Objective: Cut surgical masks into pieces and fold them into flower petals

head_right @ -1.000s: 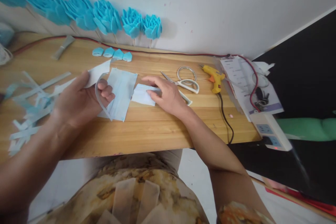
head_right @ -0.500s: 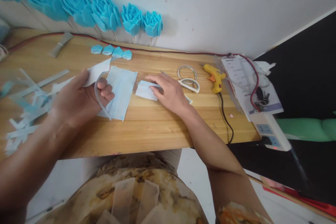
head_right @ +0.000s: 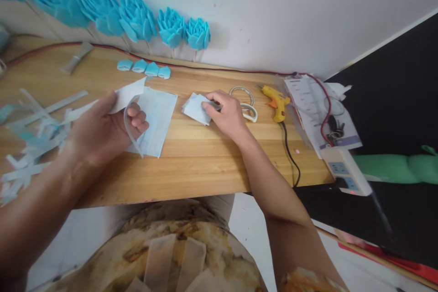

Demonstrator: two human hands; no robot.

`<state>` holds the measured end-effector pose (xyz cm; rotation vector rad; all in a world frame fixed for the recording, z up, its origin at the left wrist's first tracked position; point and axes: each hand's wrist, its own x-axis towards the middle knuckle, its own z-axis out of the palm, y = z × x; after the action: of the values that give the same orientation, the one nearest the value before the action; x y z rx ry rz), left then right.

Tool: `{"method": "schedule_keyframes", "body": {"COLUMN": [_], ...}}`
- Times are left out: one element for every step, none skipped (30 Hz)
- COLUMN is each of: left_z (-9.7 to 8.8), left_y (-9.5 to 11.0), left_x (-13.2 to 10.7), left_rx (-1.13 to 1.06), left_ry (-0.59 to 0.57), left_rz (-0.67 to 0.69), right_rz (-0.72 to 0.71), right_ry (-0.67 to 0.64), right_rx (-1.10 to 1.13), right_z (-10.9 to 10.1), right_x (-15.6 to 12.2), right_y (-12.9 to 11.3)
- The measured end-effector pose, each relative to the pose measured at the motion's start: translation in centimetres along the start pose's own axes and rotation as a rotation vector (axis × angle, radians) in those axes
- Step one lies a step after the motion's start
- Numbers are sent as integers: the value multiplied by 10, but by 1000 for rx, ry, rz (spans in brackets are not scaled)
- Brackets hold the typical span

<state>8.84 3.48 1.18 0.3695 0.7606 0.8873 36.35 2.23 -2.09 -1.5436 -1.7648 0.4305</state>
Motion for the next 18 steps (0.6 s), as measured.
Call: {"method": "schedule_keyframes", "body": {"left_z": [-1,-1,-2,-3,-3,-3,-2,-1,-1,0,1,2,2,3,3,2,2,1], "left_y": [0,0,-1,-1,-1,-1,-1,-2,-2,-2,-2,-1,-1,-1,-1,-1,-1,-2], "left_x": [0,0,1,1,1,1,0,0,0,-1,-1,-1,-1,-1,-1,-1,-1,-1], "left_rx": [6,12,18,22,25,26,25,24,24,24,26,27,27,27,25,26,28,31], "left_ry": [-9,-18,-26,-32,-36,-36,-33,-29,-23,-17,-12,-8,-5,-3,-1,-1,-2,-6], "left_rz": [4,8,13,18,23,26,28,28,27,26,23,21,20,20,20,19,19,18], "right_rz": [23,48,75,102,129,157,186,217,249,278,300,313,315,312,305,298,294,293], "right_ry": [-4,-17,-31,-40,-44,-44,-41,-41,-50,-65,-83,-103,-122,-145,-168,-191,-207,-210], "right_rx": [65,133,204,278,354,433,515,594,664,720,756,765,748,710,662,615,576,554], "right_z": [-4,-8,-12,-16,-20,-23,-26,-27,-28,-28,-27,-25,-22,-18,-15,-11,-9,-6], "right_x": [0,0,0,0,0,-1,-1,-2,-2,-3,-3,-4,-4,-4,-4,-3,-3,-2], "right_y": [0,0,-1,-1,-2,-3,-4,-5,-6,-8,-9,-9,-10,-10,-10,-10,-10,-9]}}
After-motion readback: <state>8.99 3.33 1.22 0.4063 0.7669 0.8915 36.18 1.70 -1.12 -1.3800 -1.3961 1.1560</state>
